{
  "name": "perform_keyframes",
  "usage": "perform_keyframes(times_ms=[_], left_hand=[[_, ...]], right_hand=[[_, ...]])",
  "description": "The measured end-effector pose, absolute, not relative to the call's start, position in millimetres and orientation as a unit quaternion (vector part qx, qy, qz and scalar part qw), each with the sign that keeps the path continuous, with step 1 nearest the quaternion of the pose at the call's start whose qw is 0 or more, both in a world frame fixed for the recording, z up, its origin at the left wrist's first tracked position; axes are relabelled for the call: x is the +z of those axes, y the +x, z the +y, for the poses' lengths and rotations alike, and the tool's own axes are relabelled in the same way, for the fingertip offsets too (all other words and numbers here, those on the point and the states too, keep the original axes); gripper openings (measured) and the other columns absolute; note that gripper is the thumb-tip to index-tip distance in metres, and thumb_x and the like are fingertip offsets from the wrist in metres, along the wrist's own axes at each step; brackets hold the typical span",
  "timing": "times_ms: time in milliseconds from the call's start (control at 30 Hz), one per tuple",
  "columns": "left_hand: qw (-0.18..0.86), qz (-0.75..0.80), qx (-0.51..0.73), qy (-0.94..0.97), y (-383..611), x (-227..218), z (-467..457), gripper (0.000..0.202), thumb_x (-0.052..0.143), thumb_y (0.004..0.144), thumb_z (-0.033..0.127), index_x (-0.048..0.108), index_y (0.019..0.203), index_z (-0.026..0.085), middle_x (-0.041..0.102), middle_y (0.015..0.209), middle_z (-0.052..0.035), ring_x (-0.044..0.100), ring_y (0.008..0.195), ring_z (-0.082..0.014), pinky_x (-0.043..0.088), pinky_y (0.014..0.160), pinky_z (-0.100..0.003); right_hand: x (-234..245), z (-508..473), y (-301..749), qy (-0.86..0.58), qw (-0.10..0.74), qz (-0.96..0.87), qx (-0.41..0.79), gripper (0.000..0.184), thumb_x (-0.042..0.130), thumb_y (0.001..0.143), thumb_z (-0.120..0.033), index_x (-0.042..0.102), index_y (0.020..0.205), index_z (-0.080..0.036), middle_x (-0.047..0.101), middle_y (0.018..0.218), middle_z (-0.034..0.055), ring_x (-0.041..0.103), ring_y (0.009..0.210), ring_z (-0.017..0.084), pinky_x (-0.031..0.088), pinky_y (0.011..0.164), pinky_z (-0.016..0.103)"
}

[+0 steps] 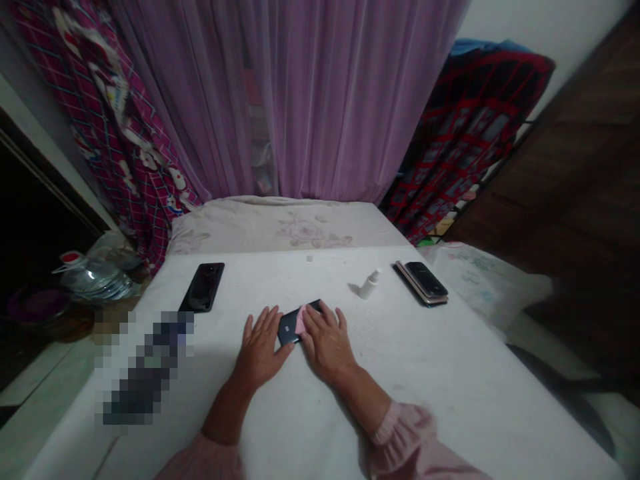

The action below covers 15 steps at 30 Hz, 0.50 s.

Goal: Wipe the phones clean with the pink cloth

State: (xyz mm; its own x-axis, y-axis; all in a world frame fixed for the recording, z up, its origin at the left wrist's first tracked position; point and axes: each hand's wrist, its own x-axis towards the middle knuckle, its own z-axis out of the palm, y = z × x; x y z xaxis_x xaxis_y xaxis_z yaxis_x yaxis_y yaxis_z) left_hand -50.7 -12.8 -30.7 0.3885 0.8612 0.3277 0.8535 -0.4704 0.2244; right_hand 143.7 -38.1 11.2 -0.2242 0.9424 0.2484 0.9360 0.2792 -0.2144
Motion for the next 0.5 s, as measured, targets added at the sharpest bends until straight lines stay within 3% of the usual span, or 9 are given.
perform_keyframes(times_ms=[333, 500], left_hand=[[0.018, 0.511, 0.197, 0.837, -53, -33, -11, 0.058, 0.054, 0.087, 0.039, 0.046, 0.140, 0.017, 0.048, 0.147, -0.0141, 0.040, 0.138, -0.0331, 0.024, 0.114, -0.057], [0.011, 0.509, 0.199, 0.837, -52, -33, -12, 0.057, 0.054, 0.088, 0.039, 0.046, 0.140, 0.016, 0.048, 0.146, -0.0149, 0.041, 0.138, -0.0327, 0.025, 0.114, -0.058]], right_hand=[[2, -38, 169, -0.638, 0.156, -0.753, -0.029, 0.046, 0.038, 0.099, -0.035, 0.048, 0.142, -0.021, 0.049, 0.147, 0.0088, 0.032, 0.142, 0.031, 0.018, 0.112, 0.055], [8, -37, 142, -0.595, 0.170, -0.785, 0.001, 0.049, 0.039, 0.099, -0.041, 0.047, 0.143, -0.021, 0.050, 0.146, 0.0091, 0.031, 0.142, 0.030, 0.018, 0.114, 0.054]])
